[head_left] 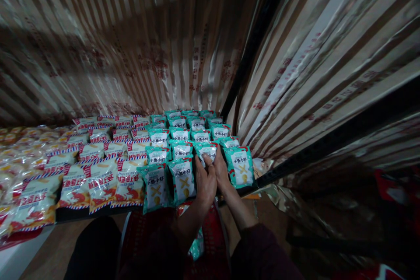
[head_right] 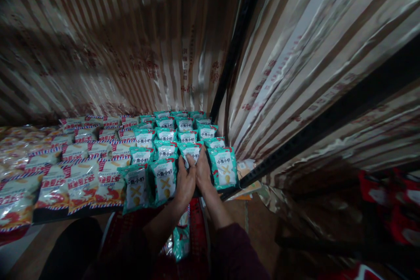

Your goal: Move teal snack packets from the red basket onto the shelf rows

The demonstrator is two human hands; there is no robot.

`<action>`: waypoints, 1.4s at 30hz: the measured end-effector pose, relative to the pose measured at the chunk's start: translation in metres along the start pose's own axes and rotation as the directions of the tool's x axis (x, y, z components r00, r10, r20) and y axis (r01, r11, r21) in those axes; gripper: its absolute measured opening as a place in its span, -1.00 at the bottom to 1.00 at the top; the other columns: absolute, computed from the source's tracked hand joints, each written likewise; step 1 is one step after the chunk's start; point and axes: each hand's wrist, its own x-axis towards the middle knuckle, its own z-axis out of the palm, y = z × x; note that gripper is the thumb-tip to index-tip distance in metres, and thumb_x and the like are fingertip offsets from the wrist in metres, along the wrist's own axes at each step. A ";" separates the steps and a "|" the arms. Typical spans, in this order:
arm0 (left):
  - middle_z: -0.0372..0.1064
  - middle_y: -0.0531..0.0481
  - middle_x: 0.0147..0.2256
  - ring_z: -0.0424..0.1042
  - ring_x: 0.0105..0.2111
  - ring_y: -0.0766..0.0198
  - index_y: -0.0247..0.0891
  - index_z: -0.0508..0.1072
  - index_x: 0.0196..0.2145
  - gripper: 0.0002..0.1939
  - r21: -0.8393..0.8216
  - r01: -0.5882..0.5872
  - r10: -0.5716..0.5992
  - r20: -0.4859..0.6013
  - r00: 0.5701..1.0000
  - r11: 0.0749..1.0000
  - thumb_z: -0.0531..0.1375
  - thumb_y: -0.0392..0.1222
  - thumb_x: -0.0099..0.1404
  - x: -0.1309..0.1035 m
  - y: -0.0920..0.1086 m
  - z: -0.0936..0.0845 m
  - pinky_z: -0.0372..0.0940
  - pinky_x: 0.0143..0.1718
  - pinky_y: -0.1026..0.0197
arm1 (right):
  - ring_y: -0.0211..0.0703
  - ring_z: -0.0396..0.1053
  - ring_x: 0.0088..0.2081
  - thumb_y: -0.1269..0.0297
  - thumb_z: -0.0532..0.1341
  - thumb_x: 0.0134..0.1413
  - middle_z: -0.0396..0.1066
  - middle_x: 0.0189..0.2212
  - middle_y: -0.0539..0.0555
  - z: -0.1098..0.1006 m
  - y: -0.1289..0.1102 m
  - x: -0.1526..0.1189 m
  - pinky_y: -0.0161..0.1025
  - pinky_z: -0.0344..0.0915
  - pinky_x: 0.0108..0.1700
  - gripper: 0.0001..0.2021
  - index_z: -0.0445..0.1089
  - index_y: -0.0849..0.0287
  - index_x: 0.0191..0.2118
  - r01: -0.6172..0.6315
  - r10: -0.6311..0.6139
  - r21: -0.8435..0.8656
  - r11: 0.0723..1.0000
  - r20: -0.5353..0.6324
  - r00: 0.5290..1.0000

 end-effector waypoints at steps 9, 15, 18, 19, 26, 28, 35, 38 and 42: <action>-0.12 -0.31 0.32 -0.10 0.32 0.13 -0.46 -0.04 0.29 -0.28 0.023 -0.016 0.016 0.010 1.000 1.000 -0.15 0.14 0.38 0.006 -0.005 0.002 -0.15 0.32 0.08 | 0.20 -0.02 0.29 -0.11 0.01 0.14 0.04 0.26 0.40 0.011 0.021 0.000 0.16 0.00 0.27 -0.19 -0.13 0.40 0.33 0.005 -0.008 -0.114 0.993 -0.026 1.000; -0.16 -0.33 0.32 -0.14 0.33 0.13 -0.49 -0.04 0.29 -0.27 0.039 -0.017 0.016 0.009 1.000 0.999 -0.17 0.14 0.38 0.008 -0.006 0.003 -0.20 0.33 0.10 | 0.15 -0.11 0.33 -0.07 -0.01 0.20 -0.06 0.31 0.33 0.014 0.029 -0.001 0.18 -0.04 0.29 -0.24 -0.19 0.31 0.35 0.064 -0.072 -0.153 0.986 -0.046 0.996; -0.12 -0.31 0.32 -0.13 0.33 0.13 -0.43 -0.02 0.28 -0.28 0.028 0.001 -0.001 0.002 1.000 1.000 -0.15 0.16 0.37 0.008 -0.004 0.002 -0.18 0.32 0.09 | 0.14 -0.09 0.33 -0.05 -0.02 0.21 -0.05 0.31 0.32 0.014 0.030 -0.002 0.17 -0.02 0.29 -0.27 -0.17 0.29 0.35 0.097 -0.107 -0.185 0.978 -0.049 0.993; -0.12 -0.31 0.32 -0.13 0.33 0.13 -0.43 -0.02 0.28 -0.28 0.030 0.003 -0.003 -0.001 1.000 1.000 -0.16 0.16 0.37 0.008 -0.004 0.002 -0.17 0.32 0.09 | 0.14 -0.10 0.33 -0.05 -0.02 0.22 -0.05 0.31 0.33 0.014 0.030 -0.002 0.17 -0.02 0.29 -0.28 -0.16 0.29 0.35 0.101 -0.113 -0.198 0.975 -0.053 0.992; -0.18 -0.26 0.34 -0.22 0.35 0.17 -0.39 0.00 0.28 -0.37 0.069 0.006 -0.006 -0.001 1.000 0.998 -0.06 0.00 0.35 0.013 -0.013 0.005 -0.25 0.34 0.10 | 0.05 -0.17 0.35 0.07 -0.13 0.28 -0.13 0.35 0.23 0.019 0.039 -0.004 0.17 -0.09 0.32 -0.36 -0.28 0.20 0.37 0.125 -0.146 -0.220 0.967 -0.082 0.986; -0.19 -0.27 0.34 -0.23 0.35 0.15 -0.41 0.00 0.27 -0.36 0.065 0.002 -0.002 -0.002 1.000 0.998 -0.05 -0.02 0.34 0.014 -0.014 0.006 -0.26 0.34 0.08 | 0.04 -0.23 0.37 0.10 -0.15 0.29 -0.19 0.37 0.20 0.019 0.041 -0.005 0.19 -0.11 0.32 -0.38 -0.32 0.17 0.38 0.141 -0.162 -0.233 0.962 -0.073 0.984; -0.07 -0.37 0.30 -0.06 0.32 0.08 -0.50 0.03 0.25 -0.36 0.064 -0.010 0.011 -0.004 1.000 0.998 -0.05 -0.03 0.34 0.011 -0.007 0.003 -0.12 0.31 0.06 | -0.04 -0.31 0.38 0.17 -0.14 0.32 -0.27 0.39 0.12 0.014 0.039 -0.008 0.16 -0.13 0.34 -0.44 -0.27 0.08 0.37 0.222 -0.241 -0.259 0.940 -0.043 0.970; -0.01 -0.36 0.28 0.00 0.29 0.08 -0.49 0.03 0.25 -0.36 0.074 -0.022 0.023 -0.015 1.000 0.997 -0.05 -0.02 0.34 0.010 -0.006 0.003 -0.06 0.29 0.07 | -0.04 -0.24 0.38 0.17 -0.13 0.31 -0.20 0.38 0.10 0.013 0.039 -0.009 0.16 -0.13 0.34 -0.46 -0.18 0.06 0.36 0.221 -0.238 -0.239 0.946 -0.048 0.970; -0.07 -0.37 0.30 -0.05 0.31 0.07 -0.50 -0.01 0.27 -0.33 0.073 -0.033 0.035 -0.024 0.999 0.997 -0.05 0.02 0.35 0.012 -0.008 0.005 -0.10 0.30 0.09 | -0.07 -0.24 0.38 0.20 -0.14 0.31 -0.20 0.38 0.09 0.014 0.038 -0.011 0.13 -0.12 0.35 -0.47 -0.17 0.07 0.36 0.225 -0.240 -0.221 0.949 -0.045 0.970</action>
